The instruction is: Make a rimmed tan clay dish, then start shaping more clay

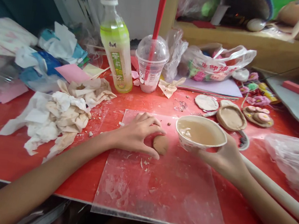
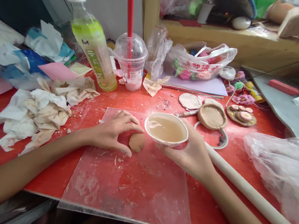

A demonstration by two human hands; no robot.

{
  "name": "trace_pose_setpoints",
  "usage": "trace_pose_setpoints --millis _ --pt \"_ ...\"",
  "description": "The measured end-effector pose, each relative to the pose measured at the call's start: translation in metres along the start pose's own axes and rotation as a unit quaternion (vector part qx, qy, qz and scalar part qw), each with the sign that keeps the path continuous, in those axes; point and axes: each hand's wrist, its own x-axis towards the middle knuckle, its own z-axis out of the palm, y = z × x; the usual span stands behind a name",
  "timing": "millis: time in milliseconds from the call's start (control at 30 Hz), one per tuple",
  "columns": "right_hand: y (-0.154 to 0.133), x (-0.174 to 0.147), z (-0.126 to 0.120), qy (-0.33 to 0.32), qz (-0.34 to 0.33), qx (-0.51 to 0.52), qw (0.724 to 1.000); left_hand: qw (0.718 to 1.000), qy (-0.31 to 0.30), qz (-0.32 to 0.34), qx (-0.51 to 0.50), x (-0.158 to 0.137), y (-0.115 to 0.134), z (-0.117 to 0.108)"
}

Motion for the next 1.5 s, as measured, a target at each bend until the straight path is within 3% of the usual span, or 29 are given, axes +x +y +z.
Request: trace_pose_setpoints --millis 200,533,1500 --pt "-0.0008 -0.0012 -0.0016 -0.006 -0.004 -0.003 1.0 0.995 0.081 -0.055 -0.032 0.0025 -0.0007 -0.0001" --pt "0.0012 -0.0053 -0.0029 -0.011 -0.019 -0.011 1.0 0.984 0.149 -0.096 -0.005 0.0037 -0.0035 0.0019" --pt "-0.0026 -0.0034 -0.002 -0.027 -0.061 -0.037 0.997 0.982 0.156 -0.103 0.014 0.0049 -0.0039 0.0038"
